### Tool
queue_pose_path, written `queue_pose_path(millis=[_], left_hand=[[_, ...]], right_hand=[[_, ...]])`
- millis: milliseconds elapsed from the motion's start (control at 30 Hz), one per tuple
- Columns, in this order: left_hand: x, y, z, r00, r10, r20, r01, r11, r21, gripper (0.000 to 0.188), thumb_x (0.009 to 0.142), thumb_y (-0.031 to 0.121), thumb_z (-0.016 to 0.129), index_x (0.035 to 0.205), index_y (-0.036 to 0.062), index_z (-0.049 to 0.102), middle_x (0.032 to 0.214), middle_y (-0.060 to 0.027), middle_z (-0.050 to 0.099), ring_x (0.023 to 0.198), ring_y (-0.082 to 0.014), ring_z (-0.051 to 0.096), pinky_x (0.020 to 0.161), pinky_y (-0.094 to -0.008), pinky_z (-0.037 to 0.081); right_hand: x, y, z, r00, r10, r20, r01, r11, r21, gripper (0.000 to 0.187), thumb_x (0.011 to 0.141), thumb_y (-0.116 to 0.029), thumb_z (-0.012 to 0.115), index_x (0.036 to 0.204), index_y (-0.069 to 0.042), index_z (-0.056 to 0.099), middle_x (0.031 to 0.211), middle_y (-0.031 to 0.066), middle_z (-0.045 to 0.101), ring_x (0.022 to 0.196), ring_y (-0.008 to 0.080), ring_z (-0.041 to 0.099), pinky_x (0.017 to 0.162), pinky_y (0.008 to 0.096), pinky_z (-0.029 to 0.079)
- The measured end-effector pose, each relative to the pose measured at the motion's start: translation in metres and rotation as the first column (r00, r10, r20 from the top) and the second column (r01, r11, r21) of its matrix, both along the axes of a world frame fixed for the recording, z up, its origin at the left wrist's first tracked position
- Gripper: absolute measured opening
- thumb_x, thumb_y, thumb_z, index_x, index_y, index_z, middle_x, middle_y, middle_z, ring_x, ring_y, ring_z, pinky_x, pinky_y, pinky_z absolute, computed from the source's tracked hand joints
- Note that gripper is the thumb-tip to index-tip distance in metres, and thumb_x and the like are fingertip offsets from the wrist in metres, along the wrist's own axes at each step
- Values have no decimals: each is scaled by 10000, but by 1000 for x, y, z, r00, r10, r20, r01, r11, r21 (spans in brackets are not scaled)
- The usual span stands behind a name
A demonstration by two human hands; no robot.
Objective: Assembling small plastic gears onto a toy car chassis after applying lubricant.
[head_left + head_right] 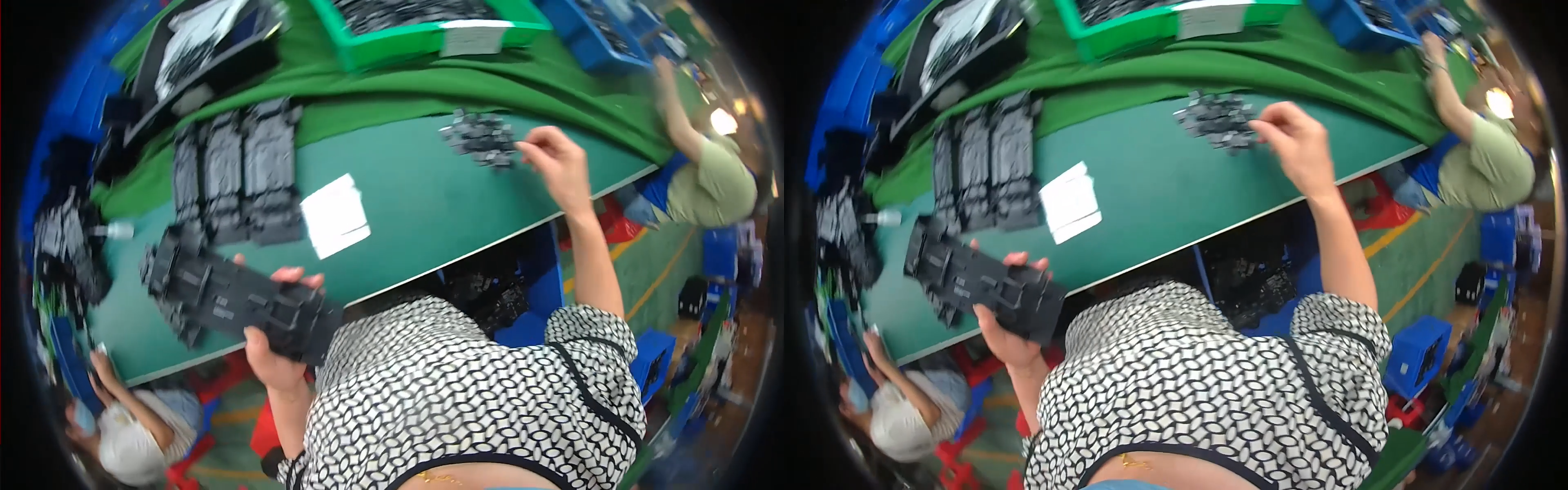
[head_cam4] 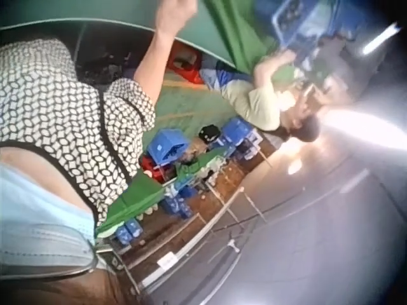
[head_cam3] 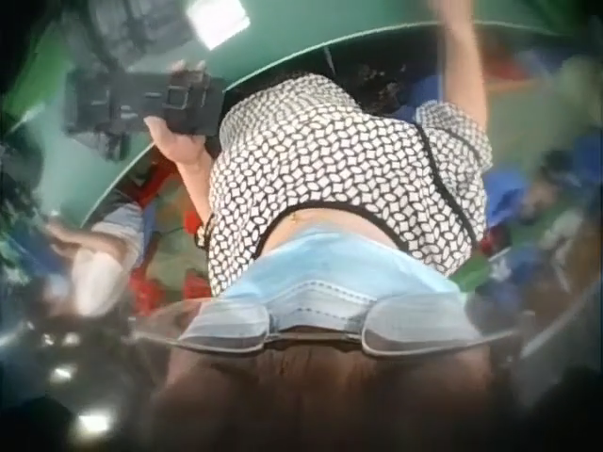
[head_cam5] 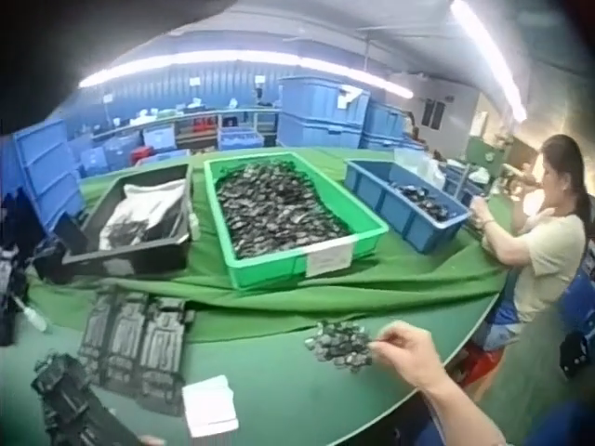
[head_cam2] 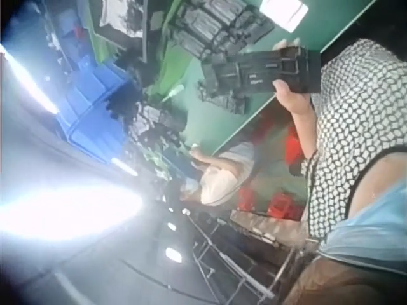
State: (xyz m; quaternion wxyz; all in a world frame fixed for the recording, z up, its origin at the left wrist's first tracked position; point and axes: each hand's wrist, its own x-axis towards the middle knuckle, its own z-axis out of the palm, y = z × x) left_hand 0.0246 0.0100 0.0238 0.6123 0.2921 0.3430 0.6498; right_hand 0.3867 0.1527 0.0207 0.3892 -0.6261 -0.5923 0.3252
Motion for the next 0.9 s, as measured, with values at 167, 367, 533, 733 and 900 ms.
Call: queue_pose_path(millis=[167, 367, 533, 733, 900], left_hand=[[-10, 4, -22, 991, -67, 114, 61, 997, 50, 955, 779, 764, 362, 1343, -2, 280, 1204, -225, 490, 1061, -368, 550, 916, -474, 438], [-21, -1, -17, 959, -39, 282, 36, 999, 15, 1005, 773, 809, 197, 1283, -42, 358, 1207, -235, 496, 1066, -364, 542, 927, -456, 429], [-28, -1, -20, 954, -12, 298, 20, 1000, -22, 936, 826, 750, 184, 1275, -50, 364, 1205, -236, 499, 1086, -353, 530, 932, -444, 420], [-33, -3, -30, 970, -13, 242, 15, 1000, -8, 949, 810, 771, 188, 1319, -17, 336, 1236, -239, 478, 1089, -367, 520, 890, -450, 453], [-32, -4, -27, 963, 10, 270, -6, 1000, -19, 966, 801, 780, 201, 1310, -30, 338, 1229, -248, 483, 1080, -339, 533, 889, -421, 456]], right_hand=[[-94, -15, 19, 916, 305, -259, -336, 938, -83, 208, 849, -25, 606, 1047, 38, 600, 845, 66, 641, 715, 101, 615, 642, 222, 510], [-162, -4, 24, 806, 589, -67, -592, 804, -50, 129, 834, 5, 607, 956, 42, 624, 850, 63, 639, 707, 99, 604, 643, 225, 505], [-187, -3, 11, 673, 634, 381, -730, 653, 203, 89, 797, 9, 617, 884, -9, 621, 847, 93, 586, 740, 231, 595, 611, 301, 477], [-201, 2, 11, 571, 629, 528, -790, 595, 146, 88, 793, 8, 612, 873, -8, 582, 833, 98, 565, 725, 260, 587, 623, 327, 481], [-202, 3, 7, 500, 611, 615, -820, 563, 108, 87, 783, -3, 619, 860, -10, 578, 834, 100, 555, 738, 268, 583, 629, 347, 481]])
